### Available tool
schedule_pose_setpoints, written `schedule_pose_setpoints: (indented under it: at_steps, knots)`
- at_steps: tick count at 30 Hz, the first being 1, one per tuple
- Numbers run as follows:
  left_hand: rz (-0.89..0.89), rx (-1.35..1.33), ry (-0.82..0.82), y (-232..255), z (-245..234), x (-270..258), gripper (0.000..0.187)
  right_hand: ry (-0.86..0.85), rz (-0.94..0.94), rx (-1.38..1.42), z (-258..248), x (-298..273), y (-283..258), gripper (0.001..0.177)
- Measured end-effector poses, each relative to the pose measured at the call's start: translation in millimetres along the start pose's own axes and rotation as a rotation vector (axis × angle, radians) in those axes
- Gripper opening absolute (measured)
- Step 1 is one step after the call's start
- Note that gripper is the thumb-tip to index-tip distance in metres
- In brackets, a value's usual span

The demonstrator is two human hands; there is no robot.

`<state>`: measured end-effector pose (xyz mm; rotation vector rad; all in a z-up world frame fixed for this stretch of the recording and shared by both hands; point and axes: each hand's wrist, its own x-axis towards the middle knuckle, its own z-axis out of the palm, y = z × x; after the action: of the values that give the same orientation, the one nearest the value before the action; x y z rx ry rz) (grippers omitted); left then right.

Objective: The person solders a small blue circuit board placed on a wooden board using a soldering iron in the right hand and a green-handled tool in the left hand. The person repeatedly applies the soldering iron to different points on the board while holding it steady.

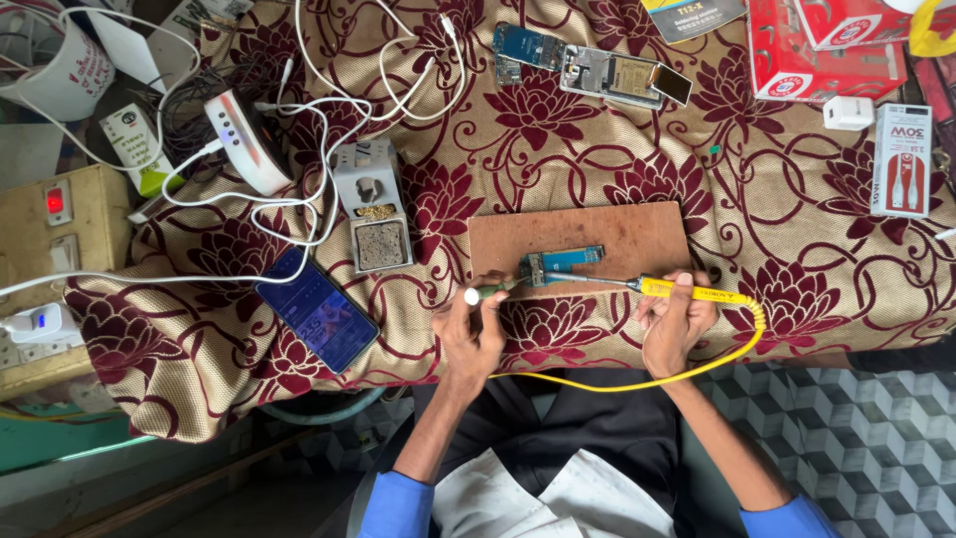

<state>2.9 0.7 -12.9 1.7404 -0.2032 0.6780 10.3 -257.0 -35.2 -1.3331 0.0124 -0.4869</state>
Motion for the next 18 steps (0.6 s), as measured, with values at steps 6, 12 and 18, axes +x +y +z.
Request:
schedule_pose_setpoints:
  at_steps: [6, 12, 18]
  knots:
    - [-0.027, 0.017, -0.002, 12, -3, 2, 0.007, 0.006, -0.01, 0.038, -5, -5, 10, 0.023]
    - [-0.029, 0.009, -0.001, 19, -3, 7, 0.006, 0.019, -0.019, 0.068, -12, -10, 20, 0.021]
    - [-0.029, -0.032, 0.003, 13, -1, 4, 0.008, 0.008, -0.018, 0.055, -15, -12, 26, 0.021]
